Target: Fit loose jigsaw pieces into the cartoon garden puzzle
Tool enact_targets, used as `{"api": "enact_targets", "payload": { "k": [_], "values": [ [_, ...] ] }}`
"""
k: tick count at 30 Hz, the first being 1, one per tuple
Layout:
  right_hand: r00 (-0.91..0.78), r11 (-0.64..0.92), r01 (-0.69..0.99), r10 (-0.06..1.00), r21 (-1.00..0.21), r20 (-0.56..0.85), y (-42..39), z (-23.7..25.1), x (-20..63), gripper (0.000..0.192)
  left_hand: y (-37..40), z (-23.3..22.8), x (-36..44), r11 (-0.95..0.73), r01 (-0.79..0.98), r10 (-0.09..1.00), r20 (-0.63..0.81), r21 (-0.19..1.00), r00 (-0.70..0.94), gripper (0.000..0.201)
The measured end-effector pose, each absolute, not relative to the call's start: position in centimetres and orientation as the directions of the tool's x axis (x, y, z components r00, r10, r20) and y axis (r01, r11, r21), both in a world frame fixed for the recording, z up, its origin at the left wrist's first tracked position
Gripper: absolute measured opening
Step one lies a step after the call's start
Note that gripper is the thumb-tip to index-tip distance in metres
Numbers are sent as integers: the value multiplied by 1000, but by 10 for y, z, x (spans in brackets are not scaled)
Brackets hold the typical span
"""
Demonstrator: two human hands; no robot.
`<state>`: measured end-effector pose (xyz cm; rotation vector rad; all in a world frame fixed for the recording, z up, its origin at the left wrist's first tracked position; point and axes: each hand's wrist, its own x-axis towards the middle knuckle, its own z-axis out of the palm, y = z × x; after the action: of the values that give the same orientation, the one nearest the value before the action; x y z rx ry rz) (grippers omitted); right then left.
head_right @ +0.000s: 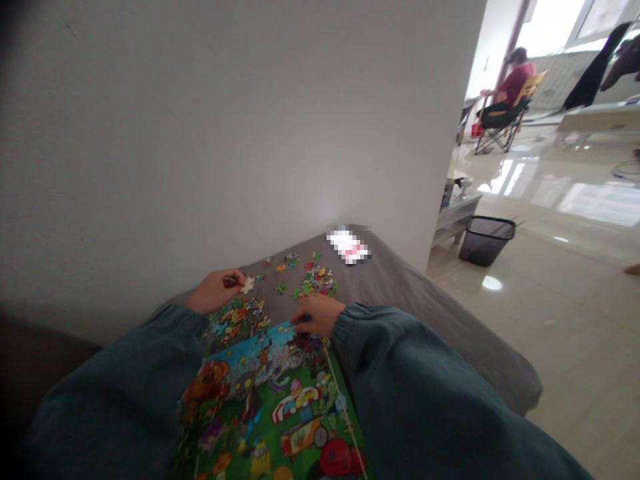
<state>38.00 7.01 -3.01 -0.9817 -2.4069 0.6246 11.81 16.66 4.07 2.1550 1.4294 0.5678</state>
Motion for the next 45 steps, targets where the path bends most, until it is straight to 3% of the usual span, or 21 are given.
{"api": "enact_targets", "payload": {
  "k": [6,11,15,19,24,29,31,33,37,41,45],
  "values": [
    [-626,698,519,704,-494,336,66,-31,379,29,137,62,103,-286,624,933,62,727,356,26],
    [-624,698,547,708,-462,331,63,-35,375,27,98,73,92,-20,267,973,-42,963,227,41],
    [-604,675,575,731,-462,316,58,-37,368,26,65,72,80,141,54,974,-148,989,170,37],
    [-592,674,584,735,-453,331,55,-38,363,26,41,59,73,198,-66,974,-189,978,123,35],
    [-573,660,595,749,-458,334,54,-38,360,27,33,36,70,230,-74,971,-223,970,90,33],
    [-583,666,589,742,-458,331,52,-34,361,32,31,25,61,145,13,986,-145,989,76,38],
    [-591,670,593,739,-447,322,51,-33,362,28,29,23,57,85,126,989,-99,988,108,37],
    [-596,671,599,738,-437,316,50,-33,363,25,26,21,54,-16,365,982,-53,931,179,37],
    [-602,672,608,737,-422,306,50,-32,364,24,19,15,53,-263,767,936,-39,585,351,38],
    [-592,664,622,745,-414,306,49,-30,364,21,16,9,54,-396,850,899,-44,346,437,39],
    [-593,658,650,752,-381,287,46,-24,363,21,16,3,55,-428,870,893,-32,243,449,39]
  ]
}}
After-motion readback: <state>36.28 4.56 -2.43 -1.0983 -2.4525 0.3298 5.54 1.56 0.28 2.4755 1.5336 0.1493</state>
